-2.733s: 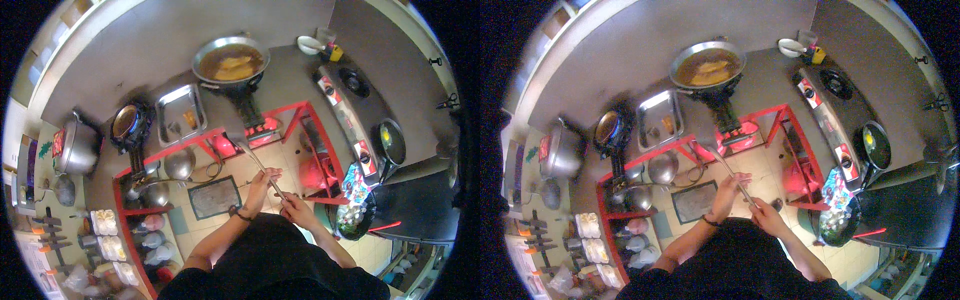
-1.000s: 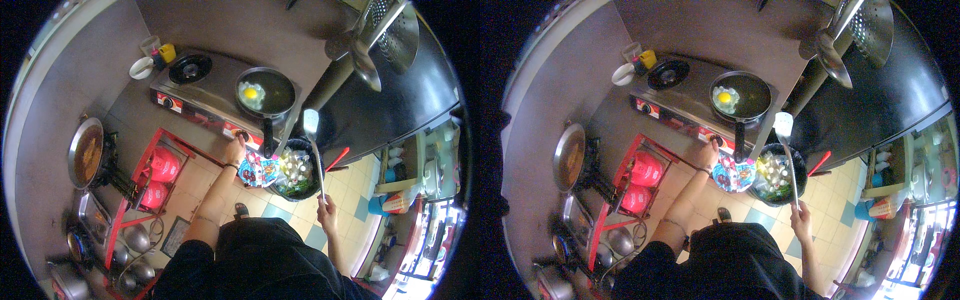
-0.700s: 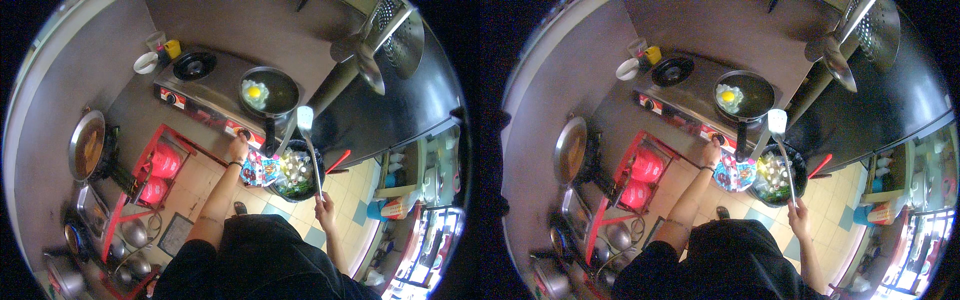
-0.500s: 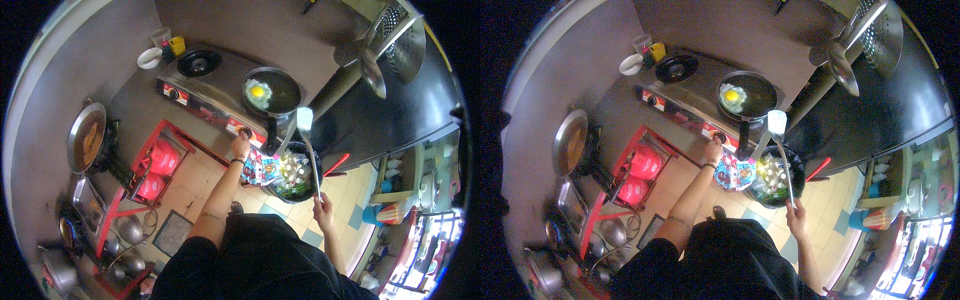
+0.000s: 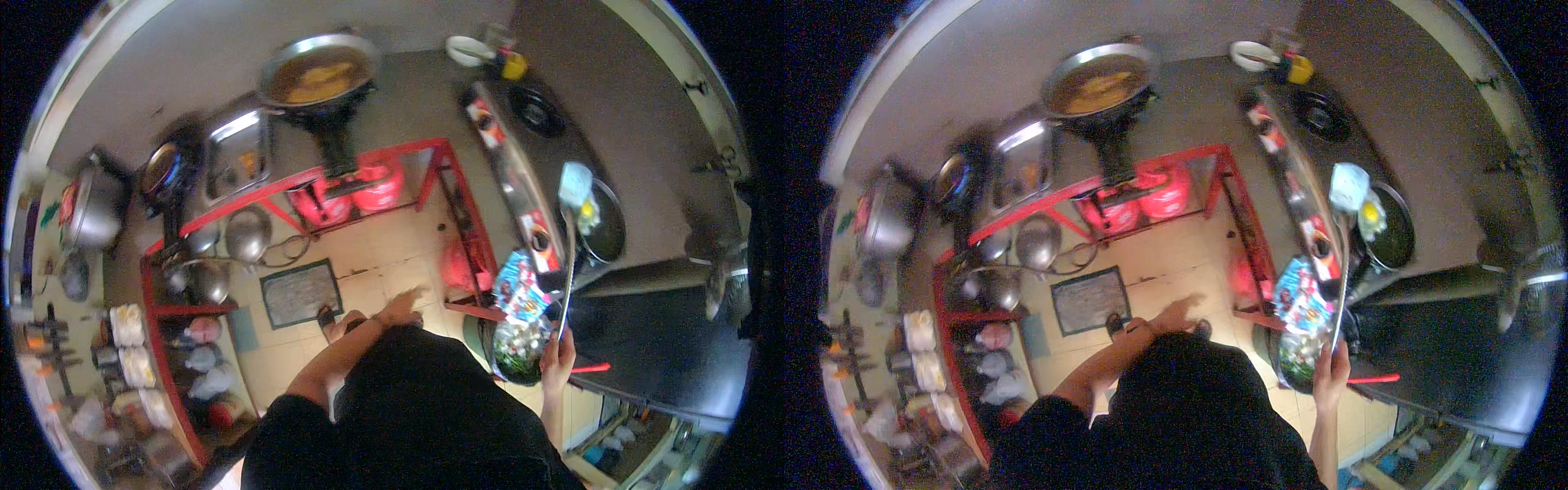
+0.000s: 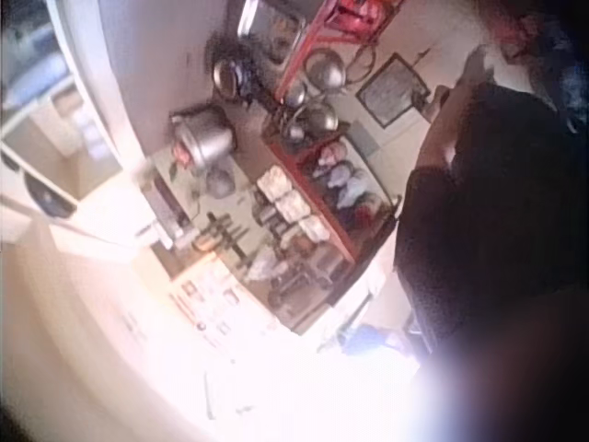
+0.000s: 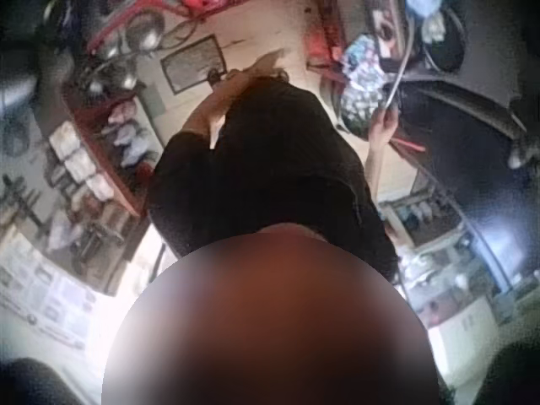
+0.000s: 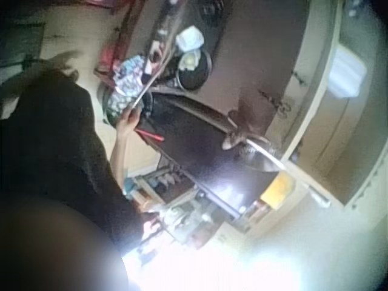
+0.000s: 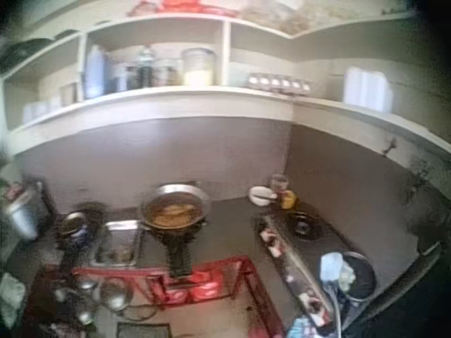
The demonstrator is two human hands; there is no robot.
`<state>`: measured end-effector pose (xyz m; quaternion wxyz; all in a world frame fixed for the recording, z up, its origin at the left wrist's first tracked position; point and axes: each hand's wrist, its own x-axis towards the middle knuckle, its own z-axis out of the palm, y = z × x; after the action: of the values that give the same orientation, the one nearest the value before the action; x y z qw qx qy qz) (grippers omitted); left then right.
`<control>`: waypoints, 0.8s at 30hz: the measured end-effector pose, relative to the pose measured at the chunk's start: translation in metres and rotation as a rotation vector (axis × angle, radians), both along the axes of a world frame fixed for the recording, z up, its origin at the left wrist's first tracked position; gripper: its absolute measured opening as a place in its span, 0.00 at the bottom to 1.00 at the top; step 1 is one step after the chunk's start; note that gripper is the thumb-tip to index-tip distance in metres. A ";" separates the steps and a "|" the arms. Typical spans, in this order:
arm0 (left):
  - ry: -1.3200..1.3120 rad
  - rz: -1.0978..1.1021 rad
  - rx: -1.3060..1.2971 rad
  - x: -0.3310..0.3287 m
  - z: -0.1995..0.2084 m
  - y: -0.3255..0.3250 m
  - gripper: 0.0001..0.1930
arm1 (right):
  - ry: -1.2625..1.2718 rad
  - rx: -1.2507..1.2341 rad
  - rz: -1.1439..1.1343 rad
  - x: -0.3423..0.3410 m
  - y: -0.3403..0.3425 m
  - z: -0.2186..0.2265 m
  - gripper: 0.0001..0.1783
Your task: The person assembles meal boxes by scooping rice into compartments, frying an egg in a pan, and adding a dark sauce. They use a ladle and spatula to transfer ingredients into white takeout containers on a countertop.
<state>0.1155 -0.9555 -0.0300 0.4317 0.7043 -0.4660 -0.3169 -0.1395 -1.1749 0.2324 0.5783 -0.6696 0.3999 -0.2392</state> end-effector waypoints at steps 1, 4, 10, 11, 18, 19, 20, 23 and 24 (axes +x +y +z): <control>0.054 -0.143 0.176 0.002 -0.013 0.052 0.30 | -0.007 0.052 0.075 0.020 0.002 0.001 0.15; -0.339 -0.388 0.464 -0.022 -0.048 0.181 0.26 | 0.157 -0.078 0.312 0.085 0.025 0.004 0.16; -0.051 -0.168 0.374 0.005 -0.110 0.268 0.15 | 0.208 -0.011 0.670 0.199 0.154 -0.007 0.16; 0.044 -0.137 0.415 0.020 -0.108 0.277 0.14 | 0.208 -0.035 0.708 0.217 0.179 -0.009 0.16; 0.047 0.815 0.462 0.064 -0.048 0.385 0.21 | 0.268 -0.059 0.775 0.325 0.327 -0.040 0.16; 0.029 0.875 0.477 0.071 -0.039 0.405 0.23 | 0.272 -0.057 0.770 0.346 0.342 -0.050 0.17; 0.073 0.833 0.598 0.076 -0.032 0.423 0.24 | 0.192 -0.206 0.797 0.369 0.355 -0.059 0.17; 0.287 0.862 0.668 0.075 -0.027 0.469 0.25 | 0.103 -0.526 0.778 0.457 0.388 -0.089 0.20; 0.267 0.879 0.646 0.071 -0.033 0.480 0.22 | 0.081 -0.616 0.787 0.487 0.399 -0.098 0.22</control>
<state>0.1863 -0.4756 -0.0633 0.3405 0.8825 0.0508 -0.3203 0.3480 -0.7763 0.1341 0.3841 -0.9181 0.0501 -0.0839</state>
